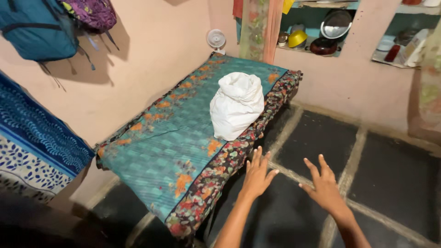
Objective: The person unpacks various grocery items from a white sack placed on a bed. They remove packaged food items and place them on a nearby shelf, then place a black plastic bag and a yellow plastic bag into the refrigerator.
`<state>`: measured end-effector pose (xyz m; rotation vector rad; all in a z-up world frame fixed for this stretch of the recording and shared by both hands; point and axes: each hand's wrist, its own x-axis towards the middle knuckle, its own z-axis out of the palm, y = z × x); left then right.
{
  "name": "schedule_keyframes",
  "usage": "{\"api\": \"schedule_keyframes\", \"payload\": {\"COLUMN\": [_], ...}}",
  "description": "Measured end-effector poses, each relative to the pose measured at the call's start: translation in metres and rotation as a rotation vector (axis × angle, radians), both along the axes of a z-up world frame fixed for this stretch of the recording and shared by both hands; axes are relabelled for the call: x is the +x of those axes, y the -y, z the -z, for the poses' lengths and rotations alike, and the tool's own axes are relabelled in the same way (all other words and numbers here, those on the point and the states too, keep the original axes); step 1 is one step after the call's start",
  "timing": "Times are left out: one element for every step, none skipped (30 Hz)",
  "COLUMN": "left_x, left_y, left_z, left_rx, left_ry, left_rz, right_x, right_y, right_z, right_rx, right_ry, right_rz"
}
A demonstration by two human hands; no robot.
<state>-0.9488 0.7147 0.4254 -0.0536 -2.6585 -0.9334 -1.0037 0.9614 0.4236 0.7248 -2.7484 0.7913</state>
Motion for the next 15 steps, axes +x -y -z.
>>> {"api": "schedule_keyframes", "payload": {"left_x": [-0.02,-0.041,-0.06,-0.078,-0.095,-0.114,-0.133,-0.153,-0.175,-0.198,-0.221,-0.243,-0.268,-0.292,-0.314], "left_y": [0.0,0.0,0.001,0.002,0.002,0.004,0.008,0.012,0.017,0.022,0.029,0.038,0.048,0.054,0.058], "left_z": [-0.001,0.0,0.002,0.006,0.011,0.014,0.018,0.024,0.029,0.035,0.041,0.044,0.046,0.047,0.049], "left_rx": [-0.002,-0.002,-0.002,-0.012,-0.022,-0.032,-0.038,-0.038,-0.039,-0.035,-0.03,-0.027,-0.039,-0.043,-0.048], "left_ry": [0.008,0.016,0.024,0.038,0.053,0.063,0.065,0.069,0.074,0.094,0.114,0.135,0.148,0.165,0.183], "left_rz": [0.001,0.0,-0.001,0.012,0.025,0.039,0.031,0.023,0.015,0.0,-0.014,-0.029,-0.063,-0.098,-0.132], "right_x": [-0.02,-0.041,-0.062,-0.081,-0.099,-0.118,-0.135,-0.156,-0.181,-0.208,-0.235,-0.264,-0.293,-0.321,-0.351], "right_y": [-0.001,-0.002,-0.001,0.0,0.002,0.004,0.006,0.007,0.011,0.014,0.019,0.026,0.034,0.036,0.041], "right_z": [0.0,0.001,0.002,0.005,0.009,0.014,0.02,0.025,0.031,0.037,0.043,0.046,0.048,0.049,0.048], "right_rx": [-0.029,-0.055,-0.045,-0.035,-0.026,-0.032,-0.039,-0.041,-0.042,-0.041,-0.04,-0.047,-0.054,-0.055,-0.06], "right_ry": [0.031,0.062,0.127,0.191,0.255,0.234,0.214,0.195,0.189,0.181,0.173,0.129,0.085,0.045,0.047], "right_rz": [0.003,0.004,0.017,0.03,0.042,0.049,0.055,0.061,0.053,0.043,0.033,0.011,-0.011,-0.033,-0.05]}}
